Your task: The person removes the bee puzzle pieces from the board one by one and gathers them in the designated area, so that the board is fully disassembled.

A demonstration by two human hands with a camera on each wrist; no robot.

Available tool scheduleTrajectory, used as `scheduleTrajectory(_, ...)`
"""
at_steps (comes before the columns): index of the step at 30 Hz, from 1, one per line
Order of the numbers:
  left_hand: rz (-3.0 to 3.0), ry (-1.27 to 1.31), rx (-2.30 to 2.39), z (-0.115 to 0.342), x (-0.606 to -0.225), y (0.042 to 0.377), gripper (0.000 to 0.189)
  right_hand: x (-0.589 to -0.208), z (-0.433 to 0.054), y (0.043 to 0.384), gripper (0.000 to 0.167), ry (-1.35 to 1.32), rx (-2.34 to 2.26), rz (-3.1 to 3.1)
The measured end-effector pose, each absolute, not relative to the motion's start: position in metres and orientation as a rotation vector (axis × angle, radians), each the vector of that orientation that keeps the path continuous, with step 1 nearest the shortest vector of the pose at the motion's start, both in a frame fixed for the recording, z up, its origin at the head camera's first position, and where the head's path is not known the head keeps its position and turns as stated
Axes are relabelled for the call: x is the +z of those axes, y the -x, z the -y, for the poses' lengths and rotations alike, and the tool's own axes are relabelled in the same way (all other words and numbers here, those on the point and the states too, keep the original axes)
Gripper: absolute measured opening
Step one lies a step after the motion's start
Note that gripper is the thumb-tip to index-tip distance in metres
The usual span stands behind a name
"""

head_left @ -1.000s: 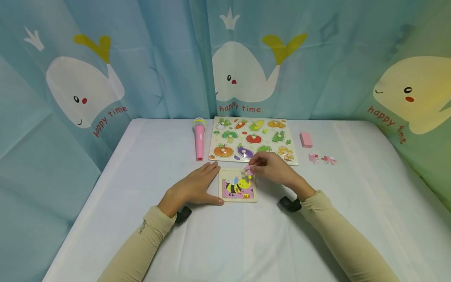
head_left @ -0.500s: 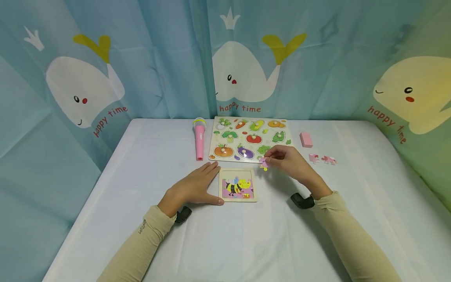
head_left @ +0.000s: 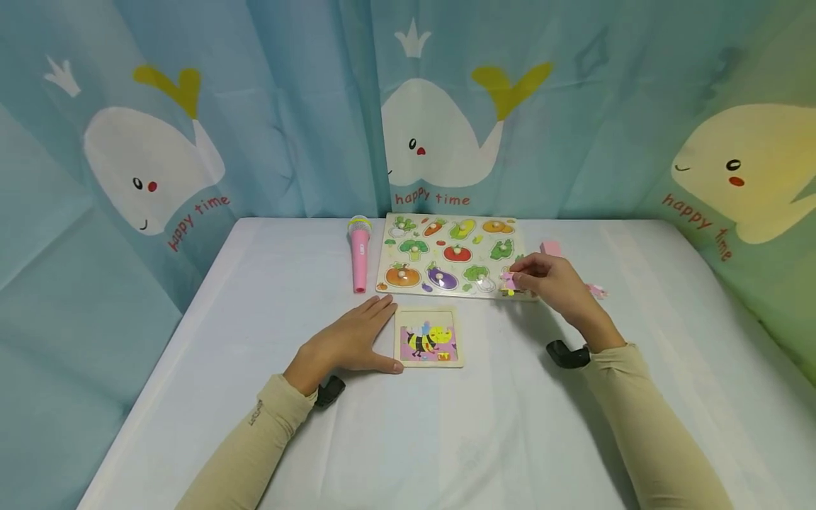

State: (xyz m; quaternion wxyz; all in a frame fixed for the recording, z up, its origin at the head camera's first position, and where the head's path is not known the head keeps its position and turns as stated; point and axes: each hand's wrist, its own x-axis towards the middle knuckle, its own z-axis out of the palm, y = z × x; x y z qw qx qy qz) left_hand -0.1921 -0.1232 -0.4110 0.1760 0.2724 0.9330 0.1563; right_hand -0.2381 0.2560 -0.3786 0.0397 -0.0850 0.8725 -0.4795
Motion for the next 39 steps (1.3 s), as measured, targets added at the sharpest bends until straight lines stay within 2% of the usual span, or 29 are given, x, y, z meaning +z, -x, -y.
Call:
scheduleTrajectory(13, -2.636, -0.779, 0.441, 0.123, -0.413, 0.193, 0.114, -0.372, -0.297, 0.241, 0.031, 0.121, -1.594, -2.674)
scheduleTrajectory(21, -2.635, -0.761, 0.438, 0.124, -0.414, 0.193, 0.115, -0.367, -0.321, 0.239, 0.024, 0.035, -1.683, -2.686)
scheduleTrajectory(28, -2.63, -0.777, 0.469, 0.125, -0.411, 0.192, 0.114, -0.367, -0.339, 0.239, 0.031, -0.044, -1.652, -2.721)
scheduleTrajectory(34, -2.628, -0.778, 0.473, 0.125, -0.41, 0.192, 0.115, -0.364, -0.356, 0.234, 0.017, -0.065, -1.856, -2.619)
scheduleTrajectory(39, -2.63, -0.776, 0.46, 0.125, -0.412, 0.193, 0.115, -0.367, -0.375, 0.231, 0.017, -0.138, -1.901, -2.607)
